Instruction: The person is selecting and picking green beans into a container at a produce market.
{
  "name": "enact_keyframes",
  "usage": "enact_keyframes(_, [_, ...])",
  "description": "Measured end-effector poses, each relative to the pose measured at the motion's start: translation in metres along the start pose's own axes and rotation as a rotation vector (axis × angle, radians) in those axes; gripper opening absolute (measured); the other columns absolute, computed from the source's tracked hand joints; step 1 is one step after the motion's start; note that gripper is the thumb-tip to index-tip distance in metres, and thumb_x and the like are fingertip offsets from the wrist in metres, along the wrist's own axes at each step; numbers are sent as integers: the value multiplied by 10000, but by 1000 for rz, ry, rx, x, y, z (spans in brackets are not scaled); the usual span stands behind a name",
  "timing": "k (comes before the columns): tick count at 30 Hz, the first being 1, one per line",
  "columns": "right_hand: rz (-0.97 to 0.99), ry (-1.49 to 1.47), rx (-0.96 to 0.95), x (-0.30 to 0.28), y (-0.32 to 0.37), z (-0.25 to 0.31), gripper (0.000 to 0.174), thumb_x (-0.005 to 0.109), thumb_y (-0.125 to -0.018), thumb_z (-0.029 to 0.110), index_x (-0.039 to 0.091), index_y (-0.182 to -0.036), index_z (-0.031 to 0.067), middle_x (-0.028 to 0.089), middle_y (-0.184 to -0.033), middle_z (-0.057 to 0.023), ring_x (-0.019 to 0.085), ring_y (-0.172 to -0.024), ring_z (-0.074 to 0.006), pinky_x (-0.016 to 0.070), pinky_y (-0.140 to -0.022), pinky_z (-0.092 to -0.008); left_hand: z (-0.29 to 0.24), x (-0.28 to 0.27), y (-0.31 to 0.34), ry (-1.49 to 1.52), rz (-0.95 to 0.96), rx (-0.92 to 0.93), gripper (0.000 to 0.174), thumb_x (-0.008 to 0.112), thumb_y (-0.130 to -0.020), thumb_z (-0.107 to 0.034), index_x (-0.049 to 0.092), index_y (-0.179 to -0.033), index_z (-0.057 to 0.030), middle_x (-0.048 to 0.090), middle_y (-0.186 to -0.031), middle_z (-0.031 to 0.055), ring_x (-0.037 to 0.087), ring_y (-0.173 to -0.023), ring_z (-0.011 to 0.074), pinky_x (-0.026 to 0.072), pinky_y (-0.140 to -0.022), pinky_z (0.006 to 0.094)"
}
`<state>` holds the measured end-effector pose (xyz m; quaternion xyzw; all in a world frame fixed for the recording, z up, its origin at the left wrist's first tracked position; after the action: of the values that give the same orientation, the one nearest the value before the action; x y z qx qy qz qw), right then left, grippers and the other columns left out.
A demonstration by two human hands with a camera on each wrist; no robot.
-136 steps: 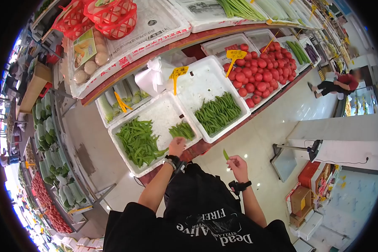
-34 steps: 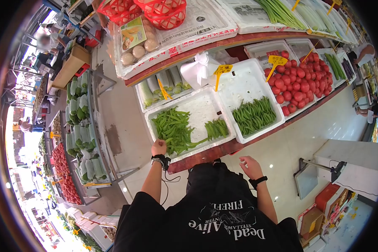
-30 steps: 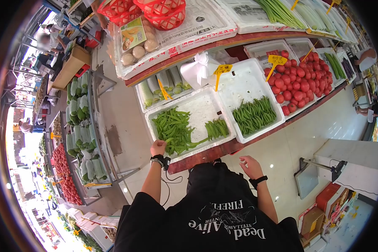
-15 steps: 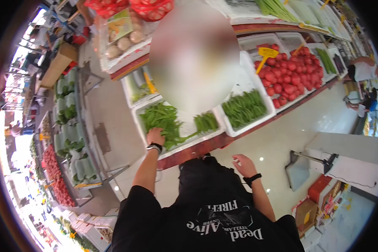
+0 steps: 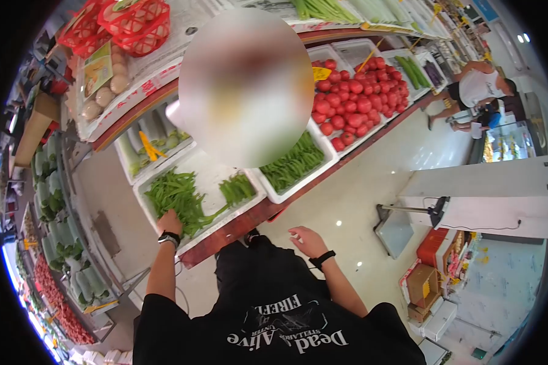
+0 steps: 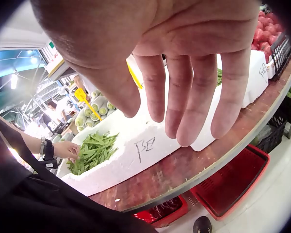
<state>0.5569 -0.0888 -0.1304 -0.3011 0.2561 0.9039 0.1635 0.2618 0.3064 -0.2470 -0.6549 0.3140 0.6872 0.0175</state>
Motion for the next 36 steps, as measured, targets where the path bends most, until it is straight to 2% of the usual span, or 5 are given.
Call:
enact_keyframes(13, [13,-14,-18,4,-17,4,248,634,-878,179,629,-1103,75,653,-1003,-91,656,-837,-245,530,-747,-350,40,-71,26,468,-555,-137,193,657,-879,-217,558,-982,-87,694,-832,124,668,-744,348,504,-662,451])
enact_keyframes(17, [8,-29,2,2,-15,-5,243,638,-878,178,633,-1097,74,656,-993,-89,655,-835,-245,527,-743,-351,11,-56,6,840,-429,-32,237,728,-850,-204,611,-962,-30,682,-760,98,667,-662,181,523,-598,321])
enact_keyframes(21, [-8,-38,31,-2,-10,-5,234,643,-875,172,636,-1084,67,659,-986,-92,655,-819,-249,525,-740,-357,-63,1,-17,1232,-57,73,201,710,-850,-137,602,-958,-5,686,-784,96,667,-682,142,544,-600,290])
enact_keyframes(30, [-43,-15,117,-5,27,-16,236,658,-874,143,636,-1096,66,670,-973,-103,658,-786,-252,528,-720,-359,-178,99,-52,1122,166,-5,232,739,-797,-108,631,-965,10,688,-830,96,687,-687,157,572,-590,298])
enact_keyframes(36, [-59,-4,221,-11,56,-30,238,654,-877,166,633,-1093,69,676,-992,-104,670,-790,-253,529,-720,-362,-189,125,-59,990,172,-74,242,748,-780,-193,659,-933,-28,716,-793,76,703,-678,171,557,-652,310])
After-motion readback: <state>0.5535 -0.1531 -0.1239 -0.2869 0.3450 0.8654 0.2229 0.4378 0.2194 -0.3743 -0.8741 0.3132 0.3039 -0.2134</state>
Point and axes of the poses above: each hand's wrist, its own y-axis away from the middle knuckle, its own x-axis out of the palm, z = x × y, the point moved 7 cm from there along -y, towards the middle knuckle
